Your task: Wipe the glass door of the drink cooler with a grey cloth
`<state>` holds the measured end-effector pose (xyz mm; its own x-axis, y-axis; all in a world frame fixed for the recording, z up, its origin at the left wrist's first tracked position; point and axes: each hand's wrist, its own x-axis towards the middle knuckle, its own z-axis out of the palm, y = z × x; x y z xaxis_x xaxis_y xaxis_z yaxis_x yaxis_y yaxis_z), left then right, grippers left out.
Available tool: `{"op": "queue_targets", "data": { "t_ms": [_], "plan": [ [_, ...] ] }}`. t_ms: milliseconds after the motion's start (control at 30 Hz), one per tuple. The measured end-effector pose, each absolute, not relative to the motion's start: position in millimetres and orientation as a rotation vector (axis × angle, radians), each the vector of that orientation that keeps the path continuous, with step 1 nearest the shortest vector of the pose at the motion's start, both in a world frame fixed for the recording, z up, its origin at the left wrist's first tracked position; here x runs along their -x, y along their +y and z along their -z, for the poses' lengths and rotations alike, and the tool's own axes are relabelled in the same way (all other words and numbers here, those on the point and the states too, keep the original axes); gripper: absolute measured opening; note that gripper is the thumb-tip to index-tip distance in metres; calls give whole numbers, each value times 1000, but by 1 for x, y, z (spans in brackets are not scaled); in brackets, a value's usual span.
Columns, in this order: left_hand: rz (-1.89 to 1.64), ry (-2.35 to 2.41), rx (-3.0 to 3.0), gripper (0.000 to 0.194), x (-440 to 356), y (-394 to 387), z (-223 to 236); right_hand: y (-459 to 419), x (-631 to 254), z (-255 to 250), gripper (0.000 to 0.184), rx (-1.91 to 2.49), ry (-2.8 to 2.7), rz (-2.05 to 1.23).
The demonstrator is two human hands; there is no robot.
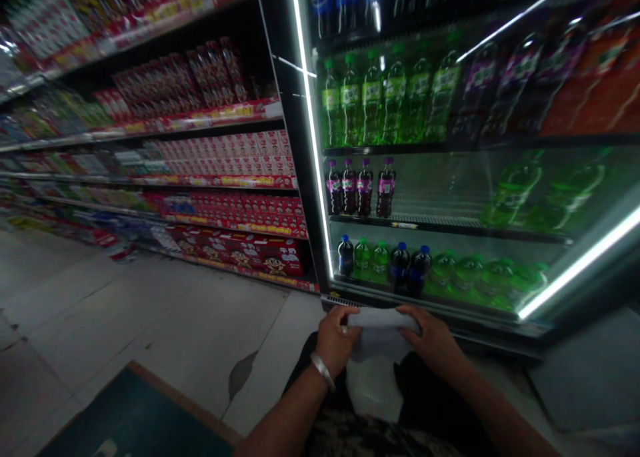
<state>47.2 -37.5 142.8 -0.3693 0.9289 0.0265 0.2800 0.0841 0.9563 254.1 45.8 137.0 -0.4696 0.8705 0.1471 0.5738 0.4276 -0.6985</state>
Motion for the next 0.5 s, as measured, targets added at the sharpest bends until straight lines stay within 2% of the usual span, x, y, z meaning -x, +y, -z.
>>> {"op": "queue_targets", "data": {
  "t_ms": [200,300,400,500],
  "plan": [
    [-1446,1704,-1279,17,-42,-35,-152,53,-260,-149,42,1144,-2111,-745],
    [-1499,1420,-1078,17,-42,-36,-162,51,-262,-156,41,1136,-1951,-987],
    [-1495,1178,-840,32,-47,-39,-171,45,-258,-161,47,1221,-1667,-1332],
    [-1481,982,-645,58,-52,-44,-172,39,-250,-163,57,1158,-1260,-1667]
  ]
}}
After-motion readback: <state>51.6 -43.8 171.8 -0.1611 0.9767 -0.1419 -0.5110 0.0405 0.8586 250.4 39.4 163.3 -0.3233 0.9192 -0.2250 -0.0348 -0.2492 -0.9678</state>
